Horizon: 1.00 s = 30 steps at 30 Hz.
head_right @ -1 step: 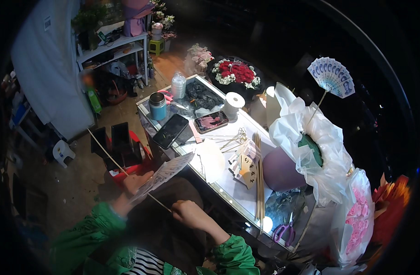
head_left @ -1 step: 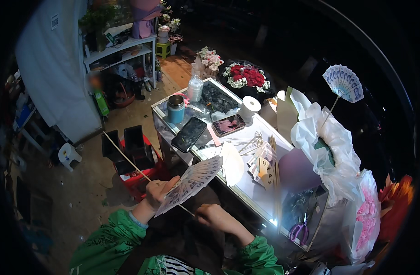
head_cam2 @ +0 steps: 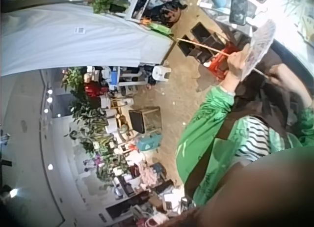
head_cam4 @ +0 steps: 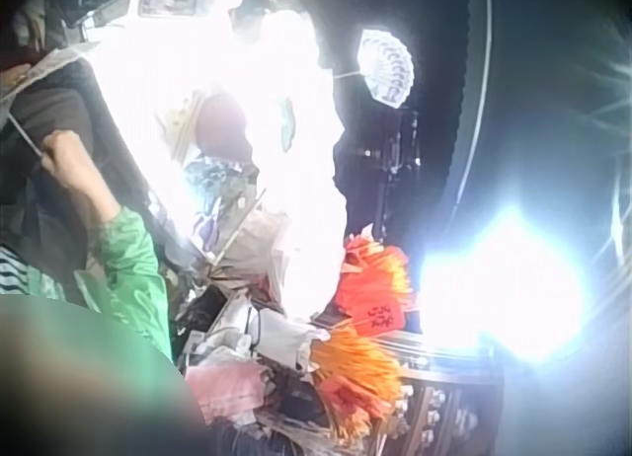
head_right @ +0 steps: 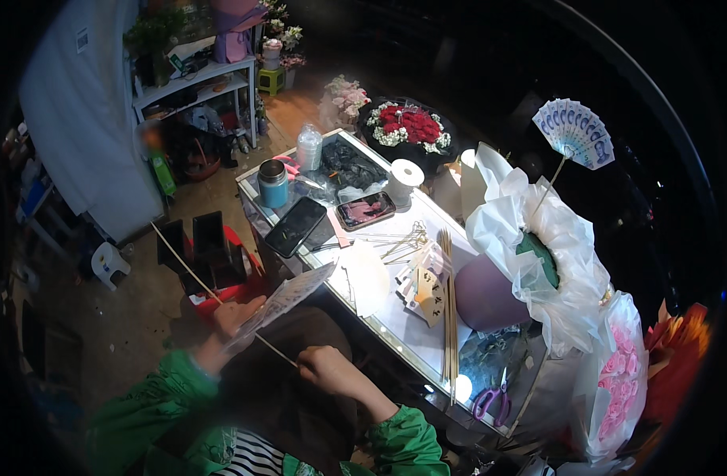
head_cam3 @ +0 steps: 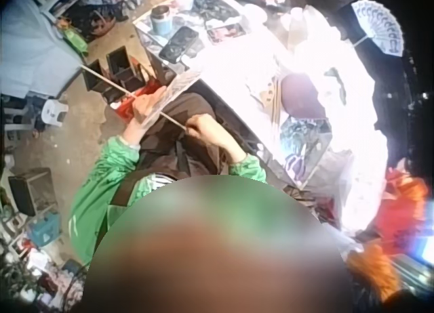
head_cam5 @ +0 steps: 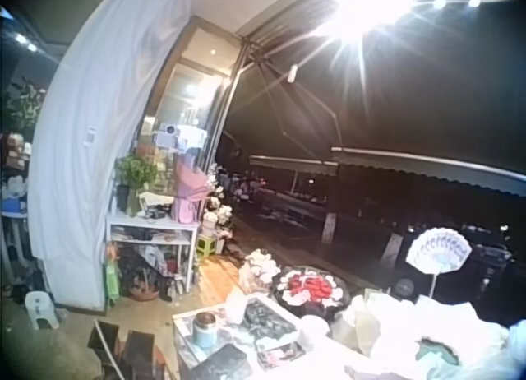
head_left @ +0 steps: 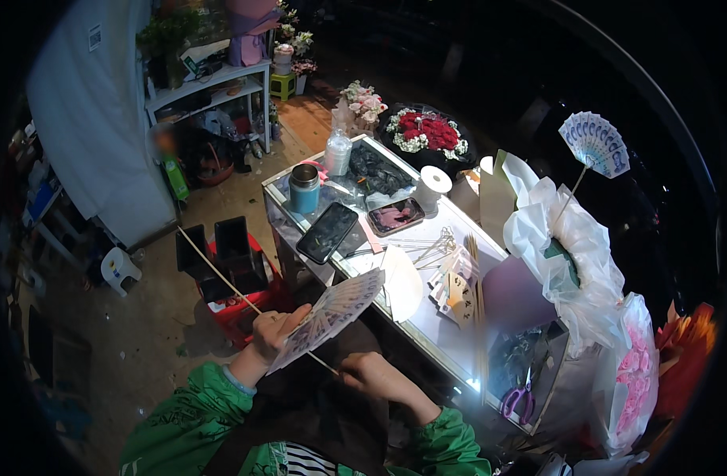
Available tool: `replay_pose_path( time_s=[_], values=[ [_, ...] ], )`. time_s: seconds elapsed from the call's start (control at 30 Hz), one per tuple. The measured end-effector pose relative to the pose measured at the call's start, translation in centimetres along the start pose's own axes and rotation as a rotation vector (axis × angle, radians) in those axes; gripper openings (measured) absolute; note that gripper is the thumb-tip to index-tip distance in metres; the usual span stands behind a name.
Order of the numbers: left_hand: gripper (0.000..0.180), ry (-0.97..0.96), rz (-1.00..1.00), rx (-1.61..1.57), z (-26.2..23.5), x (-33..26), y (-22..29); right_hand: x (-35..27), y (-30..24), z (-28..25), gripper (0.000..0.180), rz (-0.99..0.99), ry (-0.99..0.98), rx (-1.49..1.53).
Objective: The person assembles decorative fans by attaching printed paper fans to wooden sticks and inserting them into a floral foam base. They use scissors to trim the sticks and arrange the finished fans within a bouquet-like arrangement.
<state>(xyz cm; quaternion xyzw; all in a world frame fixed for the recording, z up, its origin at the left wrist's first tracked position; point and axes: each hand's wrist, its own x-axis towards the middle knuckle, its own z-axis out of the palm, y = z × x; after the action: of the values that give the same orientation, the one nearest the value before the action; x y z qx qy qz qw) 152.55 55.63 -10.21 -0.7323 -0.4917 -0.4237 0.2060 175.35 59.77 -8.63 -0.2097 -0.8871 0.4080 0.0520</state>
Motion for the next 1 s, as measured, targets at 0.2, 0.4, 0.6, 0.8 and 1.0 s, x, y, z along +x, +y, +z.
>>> replay_pose_path(
  time_s=[0.2, 0.4, 0.6, 0.8, 1.0],
  values=[
    [0.034, -0.005, -0.003, 0.029, 0.4, -0.4, -0.4, 0.0, 0.3, 0.6, 0.015, 0.023, 0.039, 0.132],
    [0.036, 0.02, -0.002, -0.035, 0.2, -0.3, -0.5, -0.6, 0.6, 1.3, 0.014, 0.265, -0.025, 0.484],
    [0.038, -0.017, 0.044, -0.087, -0.1, -0.2, -0.3, -0.9, 1.2, 2.9, 0.013, 0.359, 0.023, 0.577],
    [0.026, 0.061, 0.02, -0.046, 0.0, -0.5, -0.8, -0.7, 3.1, 4.0, 0.013, 0.299, 0.312, 0.398],
    [0.016, 0.147, -0.258, -0.048, -0.6, 0.2, -1.4, -0.7, 3.6, 3.5, 0.025, 0.319, 0.626, 0.536]
  ],
)
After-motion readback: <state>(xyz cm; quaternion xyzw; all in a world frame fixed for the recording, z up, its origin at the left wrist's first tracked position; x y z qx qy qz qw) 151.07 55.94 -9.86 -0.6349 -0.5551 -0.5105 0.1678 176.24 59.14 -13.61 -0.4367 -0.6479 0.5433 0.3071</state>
